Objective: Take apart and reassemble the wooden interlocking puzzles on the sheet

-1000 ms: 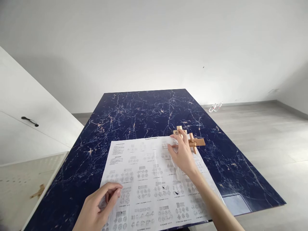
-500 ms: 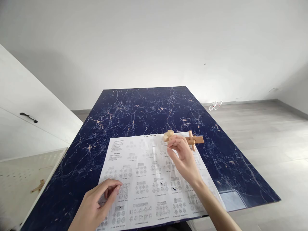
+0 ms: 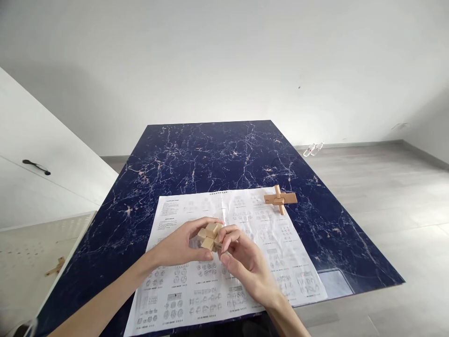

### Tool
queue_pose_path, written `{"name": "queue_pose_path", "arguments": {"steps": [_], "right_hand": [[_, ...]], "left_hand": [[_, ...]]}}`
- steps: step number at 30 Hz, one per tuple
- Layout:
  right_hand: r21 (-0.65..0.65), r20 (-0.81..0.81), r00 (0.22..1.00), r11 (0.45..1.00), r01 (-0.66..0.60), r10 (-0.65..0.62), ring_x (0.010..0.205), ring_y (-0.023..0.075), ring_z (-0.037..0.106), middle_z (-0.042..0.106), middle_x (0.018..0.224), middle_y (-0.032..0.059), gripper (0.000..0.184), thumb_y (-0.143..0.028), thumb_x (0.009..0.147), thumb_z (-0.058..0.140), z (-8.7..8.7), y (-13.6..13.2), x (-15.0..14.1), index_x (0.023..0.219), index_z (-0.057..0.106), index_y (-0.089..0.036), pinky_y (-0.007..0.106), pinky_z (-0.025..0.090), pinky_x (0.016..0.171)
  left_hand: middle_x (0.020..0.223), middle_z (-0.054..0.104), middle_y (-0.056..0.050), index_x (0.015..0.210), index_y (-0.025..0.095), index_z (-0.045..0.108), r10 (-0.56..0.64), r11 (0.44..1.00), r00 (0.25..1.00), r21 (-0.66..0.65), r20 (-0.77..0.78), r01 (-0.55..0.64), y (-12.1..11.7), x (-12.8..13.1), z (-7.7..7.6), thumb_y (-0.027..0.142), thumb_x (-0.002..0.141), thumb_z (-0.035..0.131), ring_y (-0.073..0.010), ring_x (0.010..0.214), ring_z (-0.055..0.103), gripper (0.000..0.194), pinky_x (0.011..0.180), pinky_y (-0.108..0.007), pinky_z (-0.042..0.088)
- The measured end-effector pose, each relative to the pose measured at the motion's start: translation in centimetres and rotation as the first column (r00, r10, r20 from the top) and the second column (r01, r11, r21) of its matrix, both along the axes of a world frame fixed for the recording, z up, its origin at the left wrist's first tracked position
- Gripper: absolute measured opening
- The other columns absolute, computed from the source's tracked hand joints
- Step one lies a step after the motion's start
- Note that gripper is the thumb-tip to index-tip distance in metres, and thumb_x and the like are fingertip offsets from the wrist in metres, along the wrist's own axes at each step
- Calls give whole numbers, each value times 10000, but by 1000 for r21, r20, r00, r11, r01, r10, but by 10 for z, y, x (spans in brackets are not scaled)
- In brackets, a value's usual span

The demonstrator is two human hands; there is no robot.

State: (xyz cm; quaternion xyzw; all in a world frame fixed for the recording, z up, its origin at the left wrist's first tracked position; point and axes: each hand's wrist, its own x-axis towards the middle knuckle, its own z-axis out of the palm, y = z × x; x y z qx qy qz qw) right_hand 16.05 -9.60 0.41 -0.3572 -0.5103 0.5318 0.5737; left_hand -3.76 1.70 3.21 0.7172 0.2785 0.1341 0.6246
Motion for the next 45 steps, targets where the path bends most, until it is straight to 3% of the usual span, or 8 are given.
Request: {"name": "queue_pose_path", "arguments": {"steps": [3, 7, 12, 17, 26, 35, 45], "right_hand": [[27, 66, 994, 996, 83, -85, 950, 201, 634, 556, 1224, 72, 64, -334, 1080, 620, -2, -1, -5, 1124, 628, -288, 390, 589, 876], [61, 289, 913, 957, 284, -289, 981, 206, 664, 551, 1341, 105, 215, -279, 1099, 575, -11, -4, -11, 1312, 589, -309, 419, 593, 915], [183, 496, 756, 903, 389, -427, 1007, 245, 693, 635, 1142, 89, 252, -264, 1097, 570, -21, -9, -17, 1347, 585, -288, 412, 608, 846], [262, 592, 653, 879, 399, -472, 825, 219, 717, 719, 998, 64, 194, -267, 1094, 571, -19, -9, -18, 1279, 627, -270, 353, 617, 704], [259, 602, 652, 885, 386, -461, 780, 210, 764, 788, 965, 56, 136, -285, 1090, 595, -19, -11, -18, 1212, 645, -253, 308, 622, 645], [403, 584, 628, 855, 325, -514, 629, 177, 695, 711, 793, 5, 115, -235, 1094, 568, -10, -10, -17, 1185, 635, -254, 270, 554, 553], [411, 617, 624, 873, 263, -479, 642, 176, 655, 659, 792, 4, 111, -241, 1111, 547, -11, -14, -16, 1208, 599, -261, 272, 537, 565]], "left_hand": [[1093, 734, -47, 1282, 235, 701, 57, 998, 996, 7, 66, -58, 0, -1, -7, 438, 782, 928, -239, 979, 698, 586, 915, -403, 571], [1179, 736, -67, 1309, 243, 670, 148, 989, 982, 0, 120, -149, -2, -3, -12, 409, 730, 975, -262, 1056, 703, 676, 981, -427, 566], [1232, 736, -71, 1399, 281, 645, 161, 985, 982, 48, 101, -167, -1, -4, -14, 425, 725, 987, -281, 1129, 685, 769, 1033, -449, 532], [1184, 734, -60, 1385, 287, 660, 96, 989, 994, 106, 57, -102, -1, -4, -15, 474, 735, 971, -248, 1008, 663, 744, 945, -426, 552], [1131, 745, -57, 1287, 241, 699, 72, 991, 995, 105, 68, -79, -2, -1, -13, 473, 723, 970, -225, 948, 655, 667, 864, -367, 535], [1011, 726, -30, 1141, 219, 731, 4, 999, 995, 38, 104, -8, -2, -4, -13, 485, 694, 977, -206, 873, 635, 576, 804, -333, 510], [987, 733, -33, 1114, 211, 746, -48, 998, 992, -44, 116, 54, -2, -5, -11, 473, 721, 948, -211, 869, 657, 513, 802, -326, 523]]}}
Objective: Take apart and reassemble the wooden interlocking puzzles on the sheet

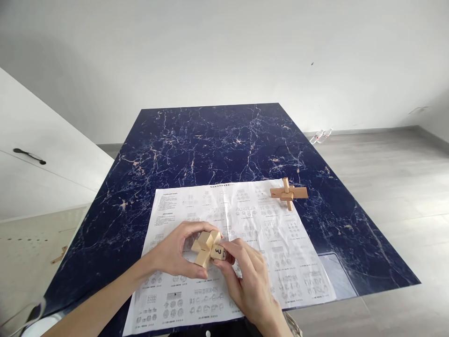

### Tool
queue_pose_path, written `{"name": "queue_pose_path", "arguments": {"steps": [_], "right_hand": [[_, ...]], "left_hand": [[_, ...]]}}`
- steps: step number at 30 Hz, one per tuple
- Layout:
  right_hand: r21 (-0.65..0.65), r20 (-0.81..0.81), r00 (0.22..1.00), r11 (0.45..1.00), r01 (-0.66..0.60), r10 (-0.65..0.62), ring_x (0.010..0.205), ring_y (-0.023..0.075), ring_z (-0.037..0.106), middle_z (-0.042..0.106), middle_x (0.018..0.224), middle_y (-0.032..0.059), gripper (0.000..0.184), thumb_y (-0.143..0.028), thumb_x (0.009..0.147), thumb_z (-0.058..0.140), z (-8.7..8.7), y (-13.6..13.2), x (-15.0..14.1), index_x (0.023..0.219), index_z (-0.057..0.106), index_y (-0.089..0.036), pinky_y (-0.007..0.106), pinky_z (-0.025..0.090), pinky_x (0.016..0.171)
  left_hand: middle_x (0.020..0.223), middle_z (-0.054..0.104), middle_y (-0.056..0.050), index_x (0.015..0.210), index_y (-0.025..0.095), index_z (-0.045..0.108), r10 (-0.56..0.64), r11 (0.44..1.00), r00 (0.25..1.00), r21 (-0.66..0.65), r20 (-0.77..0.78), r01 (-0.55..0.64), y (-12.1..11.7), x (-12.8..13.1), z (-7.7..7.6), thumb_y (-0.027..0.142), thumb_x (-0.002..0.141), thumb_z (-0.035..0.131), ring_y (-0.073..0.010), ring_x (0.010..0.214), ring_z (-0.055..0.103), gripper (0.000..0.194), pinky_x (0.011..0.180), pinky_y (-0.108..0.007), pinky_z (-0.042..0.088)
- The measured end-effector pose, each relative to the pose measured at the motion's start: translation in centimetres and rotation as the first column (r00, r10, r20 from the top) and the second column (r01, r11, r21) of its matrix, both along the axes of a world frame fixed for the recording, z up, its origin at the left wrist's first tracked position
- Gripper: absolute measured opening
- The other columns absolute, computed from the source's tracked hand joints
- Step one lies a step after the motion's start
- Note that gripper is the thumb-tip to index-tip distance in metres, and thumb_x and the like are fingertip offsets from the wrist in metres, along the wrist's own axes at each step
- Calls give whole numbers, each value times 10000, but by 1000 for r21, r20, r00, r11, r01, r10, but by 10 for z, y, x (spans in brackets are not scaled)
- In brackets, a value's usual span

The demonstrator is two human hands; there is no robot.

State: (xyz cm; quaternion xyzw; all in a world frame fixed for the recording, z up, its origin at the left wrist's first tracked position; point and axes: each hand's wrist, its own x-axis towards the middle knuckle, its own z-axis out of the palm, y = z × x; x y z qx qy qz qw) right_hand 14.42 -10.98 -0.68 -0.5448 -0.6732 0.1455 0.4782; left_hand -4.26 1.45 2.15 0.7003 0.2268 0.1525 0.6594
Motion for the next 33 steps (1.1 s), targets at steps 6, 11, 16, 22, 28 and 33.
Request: {"name": "queue_pose_path", "arguments": {"steps": [6, 11, 16, 22, 28, 33], "right_hand": [[15, 13, 1000, 1000, -5, 5, 645, 179, 636, 643, 788, 4, 112, -215, 1112, 529, 0, 0, 0, 1191, 592, -264, 274, 528, 567], [48, 47, 999, 999, -3, 0, 636, 175, 617, 636, 788, 6, 114, -199, 1107, 531, -1, -1, -2, 1190, 594, -245, 274, 521, 563], [88, 60, 998, 996, -20, 15, 641, 163, 613, 631, 787, 7, 122, -184, 1098, 546, 4, 1, -4, 1210, 588, -211, 263, 524, 578], [11, 41, 997, 998, -59, 59, 696, 170, 660, 648, 844, 16, 107, -225, 1108, 523, 10, 6, -2, 1207, 562, -224, 275, 562, 628], [-108, 93, 985, 985, -138, 148, 711, 175, 657, 670, 879, 15, 107, -263, 1109, 535, 21, 9, 8, 1213, 550, -241, 286, 556, 631], [-106, 105, 979, 981, -165, 176, 666, 161, 635, 670, 851, 0, 95, -254, 1117, 520, 28, 11, 7, 1203, 557, -243, 271, 538, 605]], "left_hand": [[1023, 741, -46, 1144, 205, 738, -32, 999, 999, -24, 7, 32, 2, -1, -1, 405, 725, 953, -217, 893, 671, 512, 810, -324, 541], [1018, 734, -44, 1145, 201, 734, -71, 994, 997, -82, 5, 71, 4, -3, -3, 387, 708, 964, -203, 873, 667, 527, 783, -313, 539], [982, 732, -38, 1133, 188, 727, -100, 984, 995, -147, 28, 103, 6, -5, -3, 375, 689, 983, -196, 857, 656, 546, 797, -323, 521], [1035, 736, -62, 1114, 191, 694, -33, 991, 998, -126, 47, 39, 3, -4, -3, 413, 711, 957, -246, 945, 693, 531, 880, -392, 541], [1015, 698, -51, 1087, 189, 667, -32, 995, 997, -96, 72, 39, 1, -4, -5, 526, 791, 886, -229, 916, 654, 499, 841, -369, 513], [774, 523, 33, 913, 188, 570, -51, 997, 996, -60, 68, 55, -1, -4, -7, 678, 881, 751, -132, 666, 444, 524, 624, -271, 347]]}}
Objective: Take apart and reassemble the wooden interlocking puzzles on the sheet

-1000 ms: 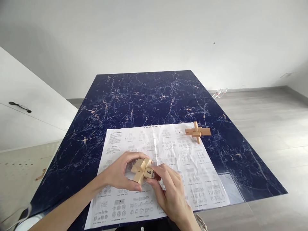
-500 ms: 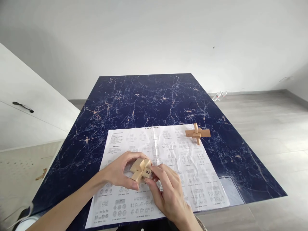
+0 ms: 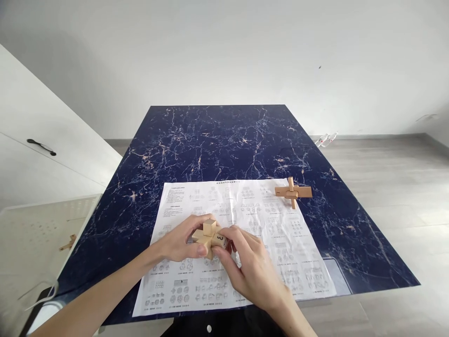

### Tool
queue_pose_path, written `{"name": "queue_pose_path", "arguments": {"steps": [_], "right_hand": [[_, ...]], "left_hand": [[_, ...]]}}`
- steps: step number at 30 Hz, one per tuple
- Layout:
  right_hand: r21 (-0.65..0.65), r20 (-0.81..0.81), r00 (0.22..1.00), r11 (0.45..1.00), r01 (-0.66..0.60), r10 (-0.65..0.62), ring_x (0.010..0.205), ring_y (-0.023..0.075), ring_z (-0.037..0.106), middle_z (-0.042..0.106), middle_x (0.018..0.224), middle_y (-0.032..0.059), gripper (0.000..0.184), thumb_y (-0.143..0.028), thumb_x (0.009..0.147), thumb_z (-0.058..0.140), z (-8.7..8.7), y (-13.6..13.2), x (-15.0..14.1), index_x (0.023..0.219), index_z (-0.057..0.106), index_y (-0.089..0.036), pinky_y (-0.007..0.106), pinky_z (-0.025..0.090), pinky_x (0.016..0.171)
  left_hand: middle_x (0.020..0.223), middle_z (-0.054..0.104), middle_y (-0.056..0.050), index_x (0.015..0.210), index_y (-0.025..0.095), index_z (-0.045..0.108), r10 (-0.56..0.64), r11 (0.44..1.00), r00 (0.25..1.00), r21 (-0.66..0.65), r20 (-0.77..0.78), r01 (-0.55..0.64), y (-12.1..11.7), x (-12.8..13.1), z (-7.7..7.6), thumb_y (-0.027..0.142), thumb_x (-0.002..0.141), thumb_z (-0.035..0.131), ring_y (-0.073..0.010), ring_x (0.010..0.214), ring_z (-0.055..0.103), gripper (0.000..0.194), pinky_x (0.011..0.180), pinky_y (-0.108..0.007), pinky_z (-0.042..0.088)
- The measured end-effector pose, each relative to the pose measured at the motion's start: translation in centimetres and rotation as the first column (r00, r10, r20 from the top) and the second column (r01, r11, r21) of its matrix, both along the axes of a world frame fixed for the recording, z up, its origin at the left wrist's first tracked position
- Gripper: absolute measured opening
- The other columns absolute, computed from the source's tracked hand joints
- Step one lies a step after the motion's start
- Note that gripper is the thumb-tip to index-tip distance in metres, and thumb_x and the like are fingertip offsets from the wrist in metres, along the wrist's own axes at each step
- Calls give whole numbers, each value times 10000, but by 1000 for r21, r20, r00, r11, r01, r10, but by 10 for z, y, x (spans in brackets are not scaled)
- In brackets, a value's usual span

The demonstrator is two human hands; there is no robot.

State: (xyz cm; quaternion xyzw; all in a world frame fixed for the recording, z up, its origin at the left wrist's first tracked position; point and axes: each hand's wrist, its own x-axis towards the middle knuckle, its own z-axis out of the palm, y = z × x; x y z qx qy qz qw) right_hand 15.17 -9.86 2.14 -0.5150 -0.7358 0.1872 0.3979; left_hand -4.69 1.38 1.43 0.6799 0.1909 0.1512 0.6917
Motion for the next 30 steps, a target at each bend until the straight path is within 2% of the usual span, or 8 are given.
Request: {"name": "queue_pose_path", "arguments": {"steps": [6, 9, 12, 17, 25, 30], "right_hand": [[4, -35, 999, 1000, 0, 1, 721, 171, 644, 680, 910, 24, 85, -242, 1124, 512, -4, -1, -6, 1200, 551, -241, 275, 551, 631], [29, -20, 1000, 999, -17, 17, 735, 179, 633, 668, 919, 36, 114, -230, 1126, 521, -4, 1, -6, 1238, 545, -234, 289, 552, 642], [77, 17, 997, 994, -71, 70, 773, 195, 635, 675, 939, 54, 173, -196, 1122, 530, 0, 5, -4, 1294, 536, -220, 313, 561, 668], [177, 113, 977, 964, -198, 180, 927, 234, 691, 729, 1086, 97, 290, -89, 1094, 553, 8, 13, 0, 1356, 545, -213, 378, 589, 784], [225, 50, 989, 964, -144, 136, 947, 222, 735, 752, 1078, 93, 260, -128, 1065, 661, 10, 9, -1, 1310, 596, -183, 363, 614, 784], [210, 39, 994, 971, -112, 106, 933, 231, 752, 765, 1068, 87, 268, -118, 1052, 676, 8, 7, -3, 1295, 605, -206, 381, 625, 775]], "left_hand": [[773, 478, 40, 852, 194, 518, 13, 1000, 999, -1, -38, -13, 1, 0, 5, 744, 852, 748, -117, 646, 403, 597, 595, -260, 317], [777, 490, 31, 813, 191, 519, 10, 999, 1000, -40, 11, -9, 2, 1, 4, 746, 870, 726, -121, 664, 427, 595, 623, -268, 325], [782, 526, 14, 811, 187, 542, 8, 997, 999, -79, 40, -5, 3, 1, 3, 762, 877, 689, -136, 683, 457, 597, 641, -281, 333], [730, 534, 6, 798, 181, 572, 25, 996, 999, -85, 21, -24, 5, 0, 3, 815, 908, 535, -151, 662, 446, 644, 658, -312, 357], [811, 630, -43, 894, 149, 677, 15, 991, 992, -135, 125, 2, 4, -1, -3, 855, 847, 625, -176, 710, 554, 709, 661, -306, 430], [810, 593, -21, 861, 166, 639, 42, 990, 989, -138, 141, -23, 2, 0, -1, 838, 809, 704, -169, 719, 547, 677, 674, -309, 438]]}}
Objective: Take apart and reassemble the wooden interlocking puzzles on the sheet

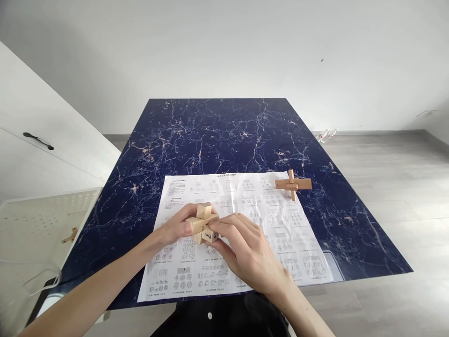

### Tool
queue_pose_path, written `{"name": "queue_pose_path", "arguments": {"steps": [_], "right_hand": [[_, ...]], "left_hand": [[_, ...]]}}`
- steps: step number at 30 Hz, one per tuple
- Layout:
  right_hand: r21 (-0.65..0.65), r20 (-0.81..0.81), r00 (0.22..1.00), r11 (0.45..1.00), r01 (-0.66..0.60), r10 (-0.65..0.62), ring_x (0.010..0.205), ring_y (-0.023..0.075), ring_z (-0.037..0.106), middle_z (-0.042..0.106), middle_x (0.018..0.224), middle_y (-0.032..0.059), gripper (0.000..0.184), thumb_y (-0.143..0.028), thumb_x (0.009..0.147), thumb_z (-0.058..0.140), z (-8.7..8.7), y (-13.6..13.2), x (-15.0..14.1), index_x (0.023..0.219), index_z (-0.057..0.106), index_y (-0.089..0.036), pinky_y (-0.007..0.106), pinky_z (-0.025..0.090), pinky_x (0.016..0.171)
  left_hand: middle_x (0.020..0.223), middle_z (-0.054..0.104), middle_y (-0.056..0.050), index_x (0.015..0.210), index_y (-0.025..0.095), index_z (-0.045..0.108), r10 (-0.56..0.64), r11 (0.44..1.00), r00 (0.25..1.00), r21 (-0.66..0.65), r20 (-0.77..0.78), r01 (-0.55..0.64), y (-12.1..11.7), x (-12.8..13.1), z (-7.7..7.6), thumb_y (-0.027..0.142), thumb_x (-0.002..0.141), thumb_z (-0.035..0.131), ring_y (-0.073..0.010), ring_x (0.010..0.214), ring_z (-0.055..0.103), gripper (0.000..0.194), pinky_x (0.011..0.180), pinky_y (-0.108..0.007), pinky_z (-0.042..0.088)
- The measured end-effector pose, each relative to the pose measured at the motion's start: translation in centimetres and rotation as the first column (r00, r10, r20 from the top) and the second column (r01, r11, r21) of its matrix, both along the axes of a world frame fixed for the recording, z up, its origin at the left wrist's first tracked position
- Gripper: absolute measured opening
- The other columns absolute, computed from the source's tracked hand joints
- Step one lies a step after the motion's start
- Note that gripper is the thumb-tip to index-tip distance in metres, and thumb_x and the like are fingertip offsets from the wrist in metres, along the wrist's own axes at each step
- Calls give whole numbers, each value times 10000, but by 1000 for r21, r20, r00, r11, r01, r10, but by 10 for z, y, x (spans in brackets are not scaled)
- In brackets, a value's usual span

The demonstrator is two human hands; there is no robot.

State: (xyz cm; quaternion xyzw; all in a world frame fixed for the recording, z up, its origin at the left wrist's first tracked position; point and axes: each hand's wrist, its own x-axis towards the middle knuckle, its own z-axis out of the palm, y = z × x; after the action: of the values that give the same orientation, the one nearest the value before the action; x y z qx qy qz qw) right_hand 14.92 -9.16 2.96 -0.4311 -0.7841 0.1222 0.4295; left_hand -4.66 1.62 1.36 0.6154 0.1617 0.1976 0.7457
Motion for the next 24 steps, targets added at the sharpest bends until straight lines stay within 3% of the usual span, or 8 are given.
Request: {"name": "queue_pose_path", "arguments": {"steps": [7, 11, 18, 24], "right_hand": [[8, 13, 1000, 1000, 4, -4, 907, 231, 764, 780, 1042, 88, 224, -120, 1044, 692, -2, -1, 1, 1245, 638, -204, 374, 625, 749], [6, -31, 999, 999, 44, -44, 785, 197, 752, 779, 923, 50, 151, -153, 1024, 740, -6, -3, 4, 1137, 654, -204, 337, 604, 668], [4, -21, 990, 991, 137, -137, 704, 186, 752, 784, 845, 31, 64, -215, 1039, 738, -13, -2, 6, 1020, 677, -225, 323, 584, 613], [-41, -14, 988, 988, 152, -153, 695, 179, 724, 768, 869, 36, 41, -233, 1057, 705, -20, -1, 8, 1031, 676, -221, 312, 571, 611]], "left_hand": [[769, 549, 3, 838, 181, 592, -55, 998, 999, -27, -2, 55, 0, 0, 2, 824, 794, 746, -130, 639, 486, 663, 602, -284, 433], [800, 543, 8, 814, 187, 545, -48, 999, 998, -22, 26, 49, -2, 2, 2, 772, 808, 782, -118, 652, 492, 631, 622, -284, 458], [905, 661, -31, 1091, 176, 649, -57, 996, 998, -63, 2, 57, -4, 5, -3, 684, 887, 771, -161, 719, 639, 561, 701, -321, 541], [876, 649, -5, 1198, 183, 666, 24, 999, 989, 52, -143, -17, -3, 2, -3, 599, 883, 805, -134, 673, 583, 539, 658, -284, 505]]}}
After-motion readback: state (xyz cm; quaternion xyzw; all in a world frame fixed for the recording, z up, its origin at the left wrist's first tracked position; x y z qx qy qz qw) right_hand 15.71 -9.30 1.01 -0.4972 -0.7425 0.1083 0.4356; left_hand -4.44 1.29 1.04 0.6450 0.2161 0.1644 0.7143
